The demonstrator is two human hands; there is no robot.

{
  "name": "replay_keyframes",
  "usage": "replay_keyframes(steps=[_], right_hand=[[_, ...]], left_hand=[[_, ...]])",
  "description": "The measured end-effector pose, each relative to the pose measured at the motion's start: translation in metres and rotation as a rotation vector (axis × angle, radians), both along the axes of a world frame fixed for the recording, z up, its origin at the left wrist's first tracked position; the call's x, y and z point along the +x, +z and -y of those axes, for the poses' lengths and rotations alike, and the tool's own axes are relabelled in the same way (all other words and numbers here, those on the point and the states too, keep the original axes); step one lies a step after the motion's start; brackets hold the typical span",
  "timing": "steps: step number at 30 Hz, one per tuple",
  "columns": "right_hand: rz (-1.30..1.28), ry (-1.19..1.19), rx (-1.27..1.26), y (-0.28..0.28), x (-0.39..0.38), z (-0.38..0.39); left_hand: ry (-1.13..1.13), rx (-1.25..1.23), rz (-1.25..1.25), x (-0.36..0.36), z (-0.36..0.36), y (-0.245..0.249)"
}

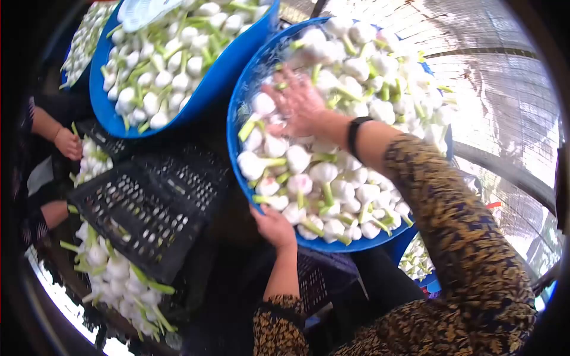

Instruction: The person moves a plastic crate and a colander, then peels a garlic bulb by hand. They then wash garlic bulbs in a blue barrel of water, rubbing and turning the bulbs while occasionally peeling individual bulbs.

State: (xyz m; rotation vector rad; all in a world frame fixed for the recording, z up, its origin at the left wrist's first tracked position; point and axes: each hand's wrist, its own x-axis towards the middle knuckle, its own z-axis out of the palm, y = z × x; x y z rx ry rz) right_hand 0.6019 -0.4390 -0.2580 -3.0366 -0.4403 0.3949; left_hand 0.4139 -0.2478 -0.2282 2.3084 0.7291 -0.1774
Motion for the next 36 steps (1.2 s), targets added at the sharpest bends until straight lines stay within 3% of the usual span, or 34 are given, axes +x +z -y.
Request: replay_keyframes(steps=[3,7,9,10,11,12,13,19,21,23,25,27,31,33,36], right_hand=[[-0.07,-0.102,0.024,0.014,0.016,-0.009],[-0.113,0.097,0.128,0.061,0.0,0.028],[0.156,-0.031,0.298,0.088,-0.004,0.08],[0.323,-0.118,0.346,0.084,-0.001,0.11],[0.348,-0.272,0.061,0.067,0.009,0.133],[0.185,-0.432,0.014,0.059,0.016,0.148],[0.347,-0.397,-0.051,0.013,0.007,0.158],[0.28,-0.383,-0.049,-0.012,-0.008,0.141],[0.27,-0.397,-0.163,-0.027,0.002,0.144],[0.362,-0.368,-0.117,-0.024,-0.004,0.147],[0.109,-0.342,-0.053,0.0,-0.02,0.152],[0.026,-0.336,-0.091,0.03,-0.054,0.148],[0.062,-0.366,0.042,-0.005,-0.084,0.131],[0.076,-0.509,0.202,-0.02,-0.072,0.122],[0.062,-0.451,0.119,-0.015,-0.086,0.126]], left_hand=[[0.001,0.03,-0.071,0.001,0.001,0.003],[-0.019,0.088,-0.056,0.001,0.001,0.005],[-0.005,0.045,-0.068,0.003,0.003,0.009],[0.0,0.048,-0.072,0.004,0.005,0.009],[0.004,0.038,-0.071,0.003,0.006,0.009],[0.003,0.031,-0.068,0.003,0.004,0.009],[0.002,0.047,-0.069,0.005,0.004,0.007],[0.03,0.001,-0.118,0.006,0.007,0.007],[-0.089,0.111,0.02,-0.002,0.0,-0.002],[-0.135,0.146,0.048,0.0,0.002,0.002],[-0.053,0.035,0.008,0.002,0.003,0.006],[-0.079,0.088,0.008,-0.001,0.0,0.004],[-0.055,0.087,0.0,-0.003,0.001,-0.008],[-0.086,0.095,0.061,0.002,-0.004,-0.012],[-0.042,0.043,-0.008,-0.001,-0.001,-0.002]])
